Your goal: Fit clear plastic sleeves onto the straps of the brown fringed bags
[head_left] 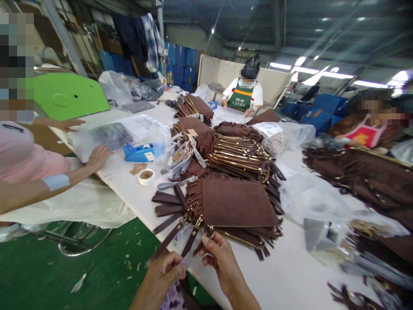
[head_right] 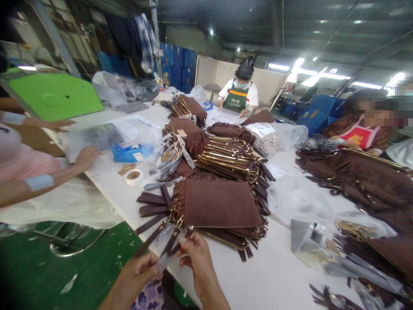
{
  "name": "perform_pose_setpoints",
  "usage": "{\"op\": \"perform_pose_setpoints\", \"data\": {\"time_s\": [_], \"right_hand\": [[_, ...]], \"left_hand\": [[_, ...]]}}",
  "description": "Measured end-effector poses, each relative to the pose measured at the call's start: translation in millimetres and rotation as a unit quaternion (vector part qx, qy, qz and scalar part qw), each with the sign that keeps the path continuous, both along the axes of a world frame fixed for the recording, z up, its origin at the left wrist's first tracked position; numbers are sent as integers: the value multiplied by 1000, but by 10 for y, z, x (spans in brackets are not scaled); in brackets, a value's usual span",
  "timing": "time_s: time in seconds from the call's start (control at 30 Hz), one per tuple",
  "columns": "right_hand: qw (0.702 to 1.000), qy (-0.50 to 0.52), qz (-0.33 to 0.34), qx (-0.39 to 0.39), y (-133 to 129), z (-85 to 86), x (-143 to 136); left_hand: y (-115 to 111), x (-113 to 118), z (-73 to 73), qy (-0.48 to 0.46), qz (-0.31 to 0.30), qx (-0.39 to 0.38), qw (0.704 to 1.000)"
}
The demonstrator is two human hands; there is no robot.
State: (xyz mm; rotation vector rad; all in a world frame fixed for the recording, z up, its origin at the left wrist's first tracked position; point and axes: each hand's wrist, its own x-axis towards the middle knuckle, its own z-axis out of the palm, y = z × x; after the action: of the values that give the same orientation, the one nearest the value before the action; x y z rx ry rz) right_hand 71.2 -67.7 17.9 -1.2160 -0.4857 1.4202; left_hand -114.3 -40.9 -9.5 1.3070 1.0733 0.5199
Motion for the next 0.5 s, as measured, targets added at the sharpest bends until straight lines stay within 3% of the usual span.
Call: {"op": "perform_pose_setpoints", "data": {"time_s": [0.17, 0.5], "right_hand": [[999, 16, -28, -8, 37, 4, -79], [999, 29, -32, -1, 15, -20, -71]], "left_hand": [[8, -8, 50, 59, -5, 61, 996], [-22, 16, -24, 59, 13, 50, 997]]}}
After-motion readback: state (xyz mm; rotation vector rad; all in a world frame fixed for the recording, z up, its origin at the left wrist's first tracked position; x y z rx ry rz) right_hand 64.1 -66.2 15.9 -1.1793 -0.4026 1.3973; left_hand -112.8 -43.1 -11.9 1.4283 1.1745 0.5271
